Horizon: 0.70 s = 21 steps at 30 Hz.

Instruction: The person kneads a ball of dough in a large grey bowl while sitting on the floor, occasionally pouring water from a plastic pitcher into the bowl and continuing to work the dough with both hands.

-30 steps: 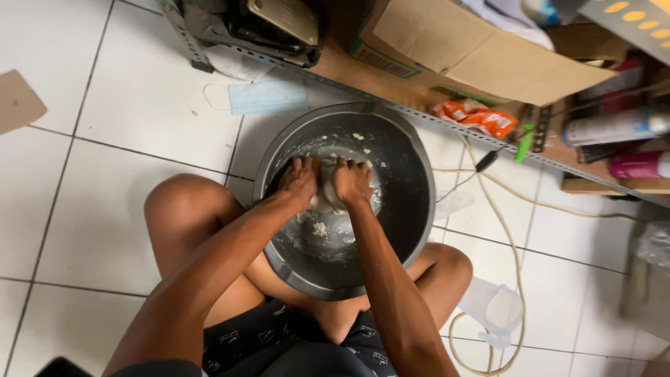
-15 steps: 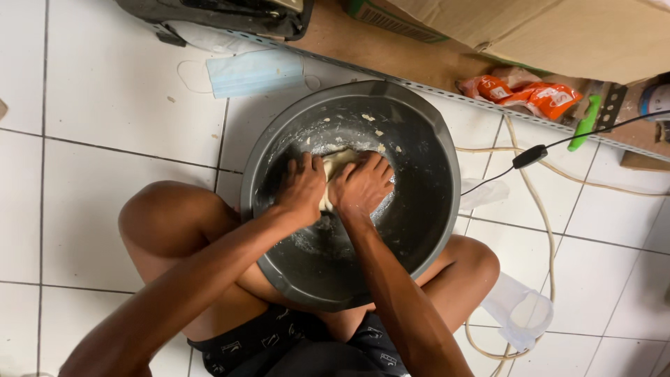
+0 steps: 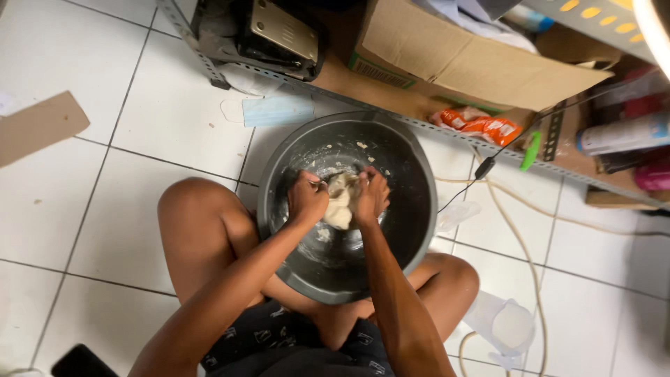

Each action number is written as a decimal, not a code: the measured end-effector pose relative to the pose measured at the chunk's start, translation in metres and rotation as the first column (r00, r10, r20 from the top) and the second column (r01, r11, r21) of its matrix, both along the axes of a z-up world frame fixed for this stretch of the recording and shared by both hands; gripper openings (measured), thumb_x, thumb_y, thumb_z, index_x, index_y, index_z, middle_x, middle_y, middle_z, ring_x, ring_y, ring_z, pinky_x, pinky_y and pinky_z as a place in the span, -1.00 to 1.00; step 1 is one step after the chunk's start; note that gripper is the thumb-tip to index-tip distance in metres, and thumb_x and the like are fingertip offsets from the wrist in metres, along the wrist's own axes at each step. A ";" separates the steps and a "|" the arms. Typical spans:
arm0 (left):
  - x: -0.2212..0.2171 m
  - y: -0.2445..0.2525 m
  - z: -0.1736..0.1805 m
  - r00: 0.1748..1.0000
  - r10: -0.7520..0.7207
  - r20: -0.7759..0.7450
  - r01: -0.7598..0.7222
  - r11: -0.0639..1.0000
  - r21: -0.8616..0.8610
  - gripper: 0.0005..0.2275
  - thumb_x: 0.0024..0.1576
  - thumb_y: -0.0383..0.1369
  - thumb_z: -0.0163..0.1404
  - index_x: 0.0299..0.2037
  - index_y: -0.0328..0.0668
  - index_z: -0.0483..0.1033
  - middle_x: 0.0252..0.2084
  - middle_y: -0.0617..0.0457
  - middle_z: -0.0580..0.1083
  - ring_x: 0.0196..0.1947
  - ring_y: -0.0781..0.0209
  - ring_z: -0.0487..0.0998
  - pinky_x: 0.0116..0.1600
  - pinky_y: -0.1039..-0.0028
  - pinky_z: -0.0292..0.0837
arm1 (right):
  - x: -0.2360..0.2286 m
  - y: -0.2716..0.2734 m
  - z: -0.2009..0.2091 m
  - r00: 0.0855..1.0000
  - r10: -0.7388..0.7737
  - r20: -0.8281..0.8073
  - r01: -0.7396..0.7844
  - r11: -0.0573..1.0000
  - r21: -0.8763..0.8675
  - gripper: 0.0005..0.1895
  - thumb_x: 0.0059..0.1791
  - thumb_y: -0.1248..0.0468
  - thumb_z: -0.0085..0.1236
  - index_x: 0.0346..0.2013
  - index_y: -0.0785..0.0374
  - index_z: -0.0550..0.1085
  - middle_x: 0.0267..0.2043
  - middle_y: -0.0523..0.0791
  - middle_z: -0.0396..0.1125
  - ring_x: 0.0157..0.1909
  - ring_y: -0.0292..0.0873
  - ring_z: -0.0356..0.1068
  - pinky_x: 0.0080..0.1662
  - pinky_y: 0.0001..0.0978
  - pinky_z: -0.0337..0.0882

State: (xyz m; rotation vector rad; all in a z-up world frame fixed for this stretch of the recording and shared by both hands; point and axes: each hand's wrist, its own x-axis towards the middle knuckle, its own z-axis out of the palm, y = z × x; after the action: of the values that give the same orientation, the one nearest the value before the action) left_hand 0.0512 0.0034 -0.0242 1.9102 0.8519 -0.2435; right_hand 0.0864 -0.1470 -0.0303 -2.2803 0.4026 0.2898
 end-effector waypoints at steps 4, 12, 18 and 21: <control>0.000 -0.040 0.014 0.973 -0.179 0.147 0.083 0.861 0.502 -0.72 0.12 -0.02 -0.07 -0.28 -0.01 0.39 -0.17 -0.02 0.39 -0.04 -0.12 0.40 0.04 0.04 0.28 | -0.018 0.004 0.085 0.988 -0.091 -0.122 0.149 0.743 0.652 -0.26 0.13 -0.30 -0.63 0.27 0.04 0.34 0.43 -0.07 0.09 0.58 0.04 -0.20 0.48 -0.09 -0.27; 0.000 -0.097 0.058 0.757 -0.641 0.123 0.460 0.658 0.597 -0.41 0.34 0.05 -0.48 0.31 -0.27 0.28 0.32 -0.32 0.29 0.49 -0.24 0.05 0.49 -0.05 -0.26 | -0.011 -0.007 0.123 0.937 -0.087 -0.339 0.302 0.691 0.657 -0.08 0.05 -0.42 -0.62 0.44 0.10 0.19 0.52 -0.02 0.01 0.57 0.06 -0.12 0.50 0.03 -0.24; 0.020 -0.128 -0.018 0.811 -0.564 0.152 0.147 0.448 0.882 -0.43 0.24 0.11 -0.34 -0.01 -0.33 0.39 -0.08 -0.38 0.45 0.19 -0.44 0.38 0.29 -0.15 0.08 | 0.030 -0.056 0.049 0.871 -0.012 -0.490 0.327 0.759 0.563 0.08 0.00 -0.45 -0.91 0.41 0.17 0.24 0.39 -0.04 0.24 0.41 0.08 0.19 0.39 0.23 -0.13; 0.027 -0.130 -0.028 0.813 -0.547 0.199 0.081 0.445 0.892 -0.53 0.23 0.11 -0.30 -0.25 -0.19 0.38 -0.36 -0.17 0.38 -0.17 -0.20 0.47 0.24 -0.14 0.14 | 0.038 -0.065 0.018 0.885 -0.082 -0.458 0.330 0.805 0.492 -0.36 0.09 -0.32 -0.24 -0.06 0.09 0.55 -0.43 -0.18 0.31 -0.22 -0.08 0.33 0.05 -0.05 0.21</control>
State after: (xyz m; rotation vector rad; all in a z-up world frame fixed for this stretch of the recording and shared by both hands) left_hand 0.0786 -0.1263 -0.0526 2.9205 0.1995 0.5443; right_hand 0.1239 -0.2117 -0.0126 -1.5631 0.6876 0.6921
